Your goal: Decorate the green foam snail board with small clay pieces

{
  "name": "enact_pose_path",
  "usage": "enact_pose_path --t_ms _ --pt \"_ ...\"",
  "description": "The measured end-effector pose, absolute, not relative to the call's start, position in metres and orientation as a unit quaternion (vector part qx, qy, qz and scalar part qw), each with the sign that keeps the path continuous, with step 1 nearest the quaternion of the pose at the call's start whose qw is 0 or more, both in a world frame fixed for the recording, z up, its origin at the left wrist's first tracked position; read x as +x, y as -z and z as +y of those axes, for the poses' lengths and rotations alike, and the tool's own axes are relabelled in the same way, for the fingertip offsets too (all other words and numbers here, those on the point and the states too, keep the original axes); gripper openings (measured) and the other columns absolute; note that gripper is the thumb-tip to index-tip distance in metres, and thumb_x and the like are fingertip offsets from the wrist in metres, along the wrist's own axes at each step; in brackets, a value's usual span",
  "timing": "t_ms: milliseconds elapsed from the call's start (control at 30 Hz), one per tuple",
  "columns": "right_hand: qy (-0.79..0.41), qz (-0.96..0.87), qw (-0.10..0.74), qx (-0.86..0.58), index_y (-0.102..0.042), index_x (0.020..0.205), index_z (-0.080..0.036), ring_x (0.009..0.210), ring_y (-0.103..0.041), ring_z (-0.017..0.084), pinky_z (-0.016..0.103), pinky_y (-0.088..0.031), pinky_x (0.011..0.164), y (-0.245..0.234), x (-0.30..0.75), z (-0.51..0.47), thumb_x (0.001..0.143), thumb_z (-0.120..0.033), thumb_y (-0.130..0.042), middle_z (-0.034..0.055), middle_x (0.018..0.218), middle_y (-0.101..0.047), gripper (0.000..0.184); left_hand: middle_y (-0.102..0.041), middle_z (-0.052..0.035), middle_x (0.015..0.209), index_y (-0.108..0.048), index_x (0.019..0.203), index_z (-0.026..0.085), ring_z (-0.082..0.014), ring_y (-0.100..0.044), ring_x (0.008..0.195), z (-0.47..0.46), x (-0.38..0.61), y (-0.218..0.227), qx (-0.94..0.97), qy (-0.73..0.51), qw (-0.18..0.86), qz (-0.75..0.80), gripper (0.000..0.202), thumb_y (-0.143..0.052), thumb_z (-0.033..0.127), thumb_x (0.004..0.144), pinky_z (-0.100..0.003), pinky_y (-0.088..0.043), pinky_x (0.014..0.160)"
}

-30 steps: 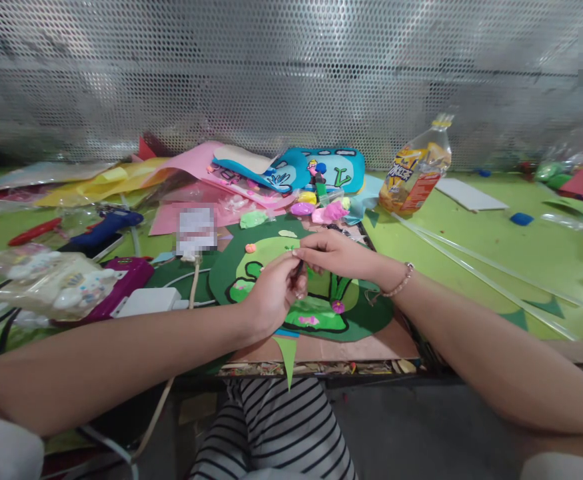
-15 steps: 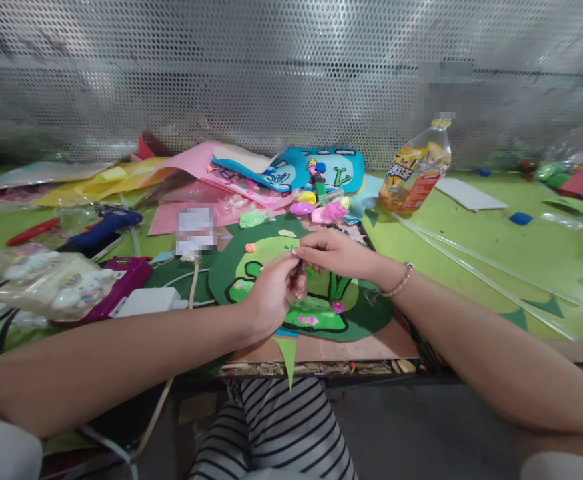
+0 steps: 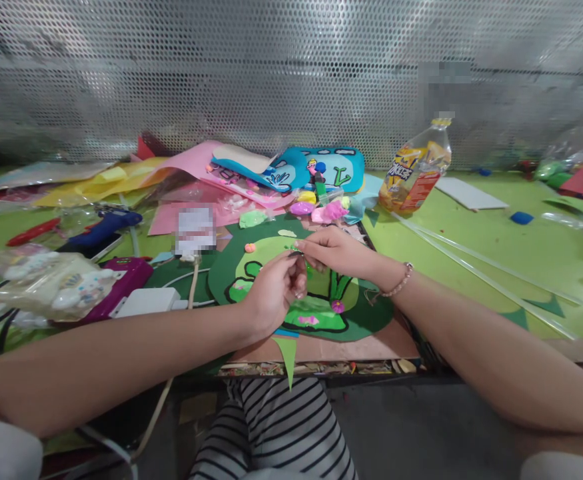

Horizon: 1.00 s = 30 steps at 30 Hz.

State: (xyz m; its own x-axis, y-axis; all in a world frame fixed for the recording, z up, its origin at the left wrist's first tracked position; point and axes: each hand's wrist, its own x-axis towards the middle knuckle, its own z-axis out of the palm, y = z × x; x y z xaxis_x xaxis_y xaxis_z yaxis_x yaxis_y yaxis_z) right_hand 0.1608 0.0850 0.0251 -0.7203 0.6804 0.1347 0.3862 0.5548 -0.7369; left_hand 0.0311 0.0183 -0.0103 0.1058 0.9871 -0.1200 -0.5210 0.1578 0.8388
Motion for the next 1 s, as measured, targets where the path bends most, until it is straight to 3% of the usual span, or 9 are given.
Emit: enact_pose_path --t_ms 233,467,700,800,1000 --pt "-0.38 -0.846 0.218 -0.305 -0.049 0.055 -0.017 0.046 -0.047 0.008 0.022 -0.038 0.047 -0.0226 0.1608 0.0864 0.086 -0.049 -0.048 -0.0017 0.05 -0.05 0.045 -0.042 0.0037 0.049 -0.047 0.063 0.016 -0.0055 -0.036 0.042 0.0174 0.0302 0.0056 0.298 -0.558 0.688 0.357 0.023 -0.038 0.019 0.083 -0.017 -0.026 0.042" --pt "-0.371 -0.85 0.222 -0.3 -0.05 0.055 -0.017 0.046 -0.048 0.007 0.02 -0.038 0.046 -0.0232 0.1617 0.087 0.086 -0.046 -0.047 -0.0015 0.049 -0.051 0.044 -0.041 0.0026 0.047 -0.048 0.062 0.015 -0.0066 -0.034 0.041 0.0165 0.0278 0.0059 0.281 -0.551 0.706 0.346 0.042 -0.029 0.038 0.092 -0.018 -0.028 0.043" --pt "-0.363 -0.844 0.218 -0.329 -0.051 0.049 -0.017 0.041 -0.045 0.007 0.021 -0.035 0.043 -0.0283 0.1604 0.0834 0.083 -0.05 -0.052 -0.0011 0.044 -0.051 0.047 -0.041 0.0018 0.044 -0.047 0.061 0.015 -0.007 -0.034 0.038 0.0177 0.0261 0.0059 0.285 -0.547 0.709 0.342 0.051 -0.022 0.047 0.093 -0.019 -0.029 0.043" --pt "-0.366 -0.845 0.223 -0.321 -0.05 0.049 -0.017 0.041 -0.045 0.007 0.02 -0.035 0.043 -0.0276 0.1608 0.0847 0.083 -0.052 -0.051 -0.0013 0.044 -0.051 0.049 -0.041 0.0024 0.045 -0.046 0.061 0.016 -0.0065 -0.034 0.039 0.0178 0.027 0.0061 0.276 -0.552 0.706 0.348 0.046 -0.027 0.044 0.093 -0.018 -0.029 0.043" --pt "-0.356 -0.858 0.222 -0.295 -0.05 0.05 -0.016 0.043 -0.044 0.007 0.02 -0.035 0.044 -0.0258 0.1617 0.0861 0.085 -0.056 -0.047 -0.001 0.045 -0.051 0.053 -0.04 0.0046 0.045 -0.044 0.062 0.017 -0.0056 -0.034 0.039 0.019 0.0307 0.0086 0.284 -0.567 0.683 0.362 0.025 -0.039 0.021 0.086 -0.017 -0.026 0.041"
